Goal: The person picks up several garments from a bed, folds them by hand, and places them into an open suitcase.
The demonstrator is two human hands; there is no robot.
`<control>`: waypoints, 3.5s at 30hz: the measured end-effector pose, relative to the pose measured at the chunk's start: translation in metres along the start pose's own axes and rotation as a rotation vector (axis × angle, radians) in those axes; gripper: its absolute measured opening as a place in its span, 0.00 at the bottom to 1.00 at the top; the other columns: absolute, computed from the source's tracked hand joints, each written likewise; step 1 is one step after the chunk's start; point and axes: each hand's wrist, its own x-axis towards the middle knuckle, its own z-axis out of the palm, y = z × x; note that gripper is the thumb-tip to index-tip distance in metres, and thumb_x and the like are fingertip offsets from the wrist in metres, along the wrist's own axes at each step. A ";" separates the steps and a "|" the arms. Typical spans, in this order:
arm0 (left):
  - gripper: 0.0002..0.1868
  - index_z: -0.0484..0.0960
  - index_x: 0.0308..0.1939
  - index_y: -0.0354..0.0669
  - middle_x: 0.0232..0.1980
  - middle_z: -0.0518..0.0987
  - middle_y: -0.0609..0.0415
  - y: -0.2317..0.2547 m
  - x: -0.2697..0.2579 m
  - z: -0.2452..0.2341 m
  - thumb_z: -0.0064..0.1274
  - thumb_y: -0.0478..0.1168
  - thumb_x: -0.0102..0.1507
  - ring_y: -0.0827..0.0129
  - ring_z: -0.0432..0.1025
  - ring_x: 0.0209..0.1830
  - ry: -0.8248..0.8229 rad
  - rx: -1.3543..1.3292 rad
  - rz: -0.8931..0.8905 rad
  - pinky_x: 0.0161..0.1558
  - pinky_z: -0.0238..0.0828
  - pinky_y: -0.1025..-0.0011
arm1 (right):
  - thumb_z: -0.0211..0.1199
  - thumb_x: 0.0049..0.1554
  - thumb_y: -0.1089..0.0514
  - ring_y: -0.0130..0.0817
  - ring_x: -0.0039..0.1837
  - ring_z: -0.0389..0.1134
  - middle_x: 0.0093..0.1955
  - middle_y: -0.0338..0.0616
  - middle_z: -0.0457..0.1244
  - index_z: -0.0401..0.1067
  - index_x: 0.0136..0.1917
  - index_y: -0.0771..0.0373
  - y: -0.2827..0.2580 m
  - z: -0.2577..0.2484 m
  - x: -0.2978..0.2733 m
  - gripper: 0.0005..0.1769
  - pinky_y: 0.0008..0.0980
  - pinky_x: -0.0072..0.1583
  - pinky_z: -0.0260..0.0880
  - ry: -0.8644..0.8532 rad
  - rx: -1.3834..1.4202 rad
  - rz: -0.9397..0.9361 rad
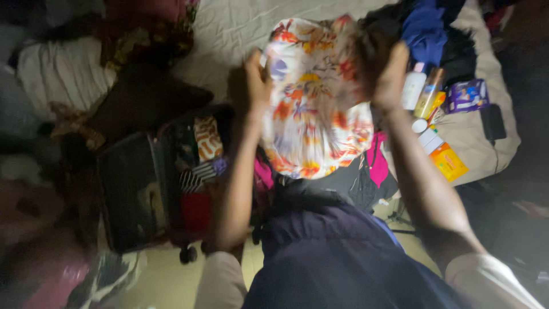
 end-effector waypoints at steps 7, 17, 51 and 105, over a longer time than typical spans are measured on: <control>0.17 0.76 0.65 0.38 0.41 0.82 0.38 0.100 -0.066 0.041 0.50 0.40 0.73 0.42 0.80 0.38 -0.040 -0.312 0.051 0.38 0.73 0.54 | 0.59 0.69 0.61 0.28 0.55 0.66 0.56 0.44 0.63 0.63 0.63 0.69 0.019 0.021 -0.062 0.13 0.35 0.49 0.75 -0.380 -1.054 -0.431; 0.18 0.74 0.64 0.33 0.46 0.81 0.38 0.111 -0.053 -0.001 0.52 0.37 0.72 0.54 0.78 0.42 -0.175 -0.501 -0.007 0.41 0.76 0.60 | 0.62 0.65 0.53 0.36 0.66 0.69 0.62 0.49 0.65 0.63 0.66 0.71 -0.063 0.055 -0.091 0.23 0.37 0.67 0.71 -0.677 -0.869 -0.007; 0.17 0.80 0.50 0.41 0.44 0.80 0.60 0.054 -0.073 0.015 0.56 0.52 0.70 0.78 0.72 0.41 -0.084 -0.835 -0.340 0.42 0.69 0.77 | 0.63 0.72 0.63 0.32 0.54 0.65 0.54 0.50 0.66 0.67 0.66 0.77 -0.037 -0.098 -0.052 0.16 0.30 0.55 0.66 -0.275 -0.975 0.048; 0.16 0.74 0.54 0.44 0.50 0.77 0.56 -0.060 -0.080 -0.024 0.56 0.47 0.68 0.69 0.74 0.52 0.147 -1.325 -0.623 0.54 0.74 0.65 | 0.55 0.58 0.70 0.32 0.49 0.65 0.50 0.42 0.66 0.70 0.58 0.66 -0.073 -0.189 -0.022 0.14 0.31 0.49 0.65 -0.106 -0.592 0.101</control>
